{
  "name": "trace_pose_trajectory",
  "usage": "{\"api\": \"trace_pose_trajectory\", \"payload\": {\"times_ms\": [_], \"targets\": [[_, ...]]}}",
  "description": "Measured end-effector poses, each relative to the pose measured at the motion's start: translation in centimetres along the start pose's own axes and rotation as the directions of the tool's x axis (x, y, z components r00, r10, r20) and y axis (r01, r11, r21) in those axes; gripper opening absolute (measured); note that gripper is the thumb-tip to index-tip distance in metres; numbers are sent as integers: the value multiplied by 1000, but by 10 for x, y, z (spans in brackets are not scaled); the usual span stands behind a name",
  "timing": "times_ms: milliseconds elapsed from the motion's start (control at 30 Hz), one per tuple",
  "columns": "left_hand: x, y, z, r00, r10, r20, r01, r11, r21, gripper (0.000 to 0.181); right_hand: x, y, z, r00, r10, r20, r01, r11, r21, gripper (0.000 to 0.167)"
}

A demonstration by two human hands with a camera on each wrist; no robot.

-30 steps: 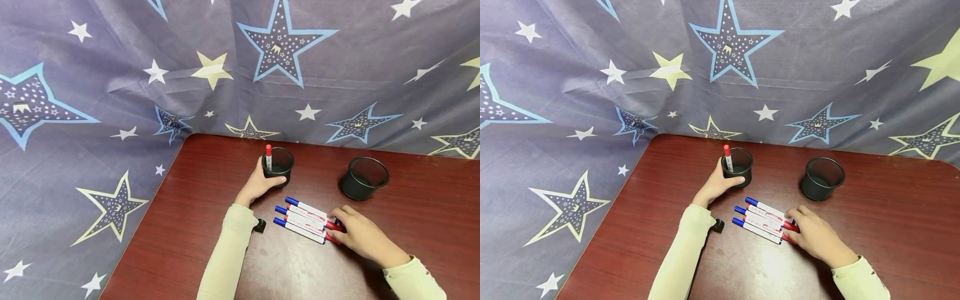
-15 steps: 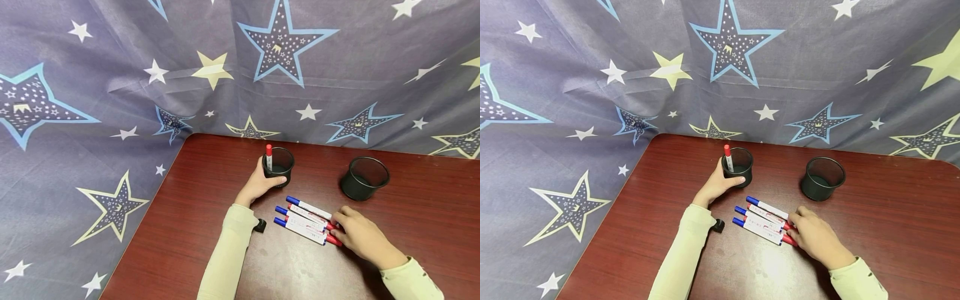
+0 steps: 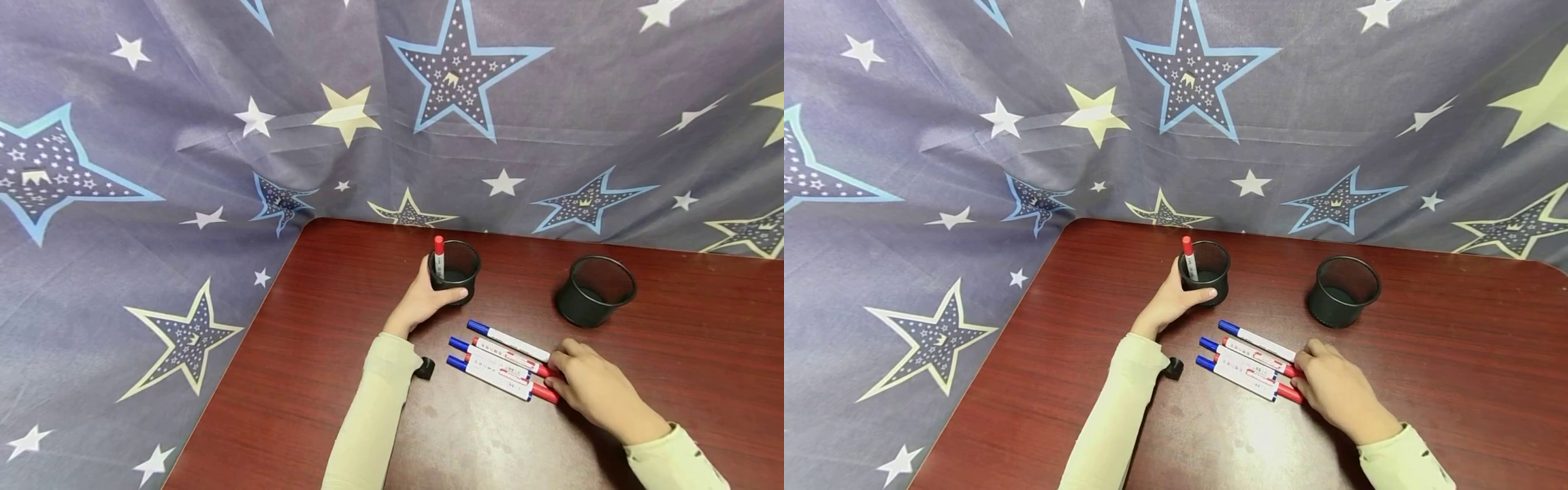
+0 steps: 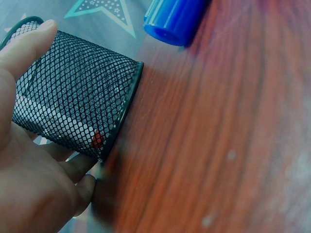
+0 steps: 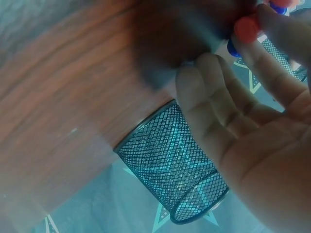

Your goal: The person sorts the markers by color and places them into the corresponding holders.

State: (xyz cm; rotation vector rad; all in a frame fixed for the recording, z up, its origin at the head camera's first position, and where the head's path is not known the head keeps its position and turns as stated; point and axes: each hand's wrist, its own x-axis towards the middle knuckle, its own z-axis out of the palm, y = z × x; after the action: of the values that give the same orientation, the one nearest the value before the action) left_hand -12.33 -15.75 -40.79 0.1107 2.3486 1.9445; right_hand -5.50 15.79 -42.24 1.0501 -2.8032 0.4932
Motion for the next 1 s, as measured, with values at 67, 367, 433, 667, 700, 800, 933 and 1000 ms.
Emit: {"api": "trace_pose_trajectory", "payload": {"times_ms": [67, 367, 433, 667, 700, 800, 933, 1000], "targets": [[0, 0, 0, 1000, -3, -6, 3, 1000, 0, 90, 0, 1, 1, 1000, -12, -9, 12, 1000, -3, 27], [1, 0, 1, 1000, 5, -5, -5, 1000, -7, 87, -1, 3, 3, 996, -63, -63, 61, 998, -23, 27], [1, 0, 1, 1000, 6, -7, -6, 1000, -9, 87, -1, 3, 4, 996, -63, -64, 61, 998, -26, 27], [1, 0, 1, 1000, 6, -5, -6, 1000, -7, 88, -1, 4, 4, 999, -38, -30, 38, 999, 9, 34], [1, 1, 1, 1000, 6, -5, -6, 1000, -7, 87, -1, 4, 4, 999, -42, -30, 42, 999, 14, 34], [1, 0, 1, 1000, 8, -5, -8, 1000, -5, 87, -1, 4, 4, 998, -56, -34, 57, 998, 15, 33], [2, -1, 1, 1000, 12, -12, -12, 1000, -4, 88, -3, 5, 4, 998, -61, -26, 61, 998, -4, 30], [1, -2, 1, 1000, 9, -14, -9, 1000, -1, 87, -4, 5, 3, 999, -49, -13, 49, 999, -7, 30]]}}
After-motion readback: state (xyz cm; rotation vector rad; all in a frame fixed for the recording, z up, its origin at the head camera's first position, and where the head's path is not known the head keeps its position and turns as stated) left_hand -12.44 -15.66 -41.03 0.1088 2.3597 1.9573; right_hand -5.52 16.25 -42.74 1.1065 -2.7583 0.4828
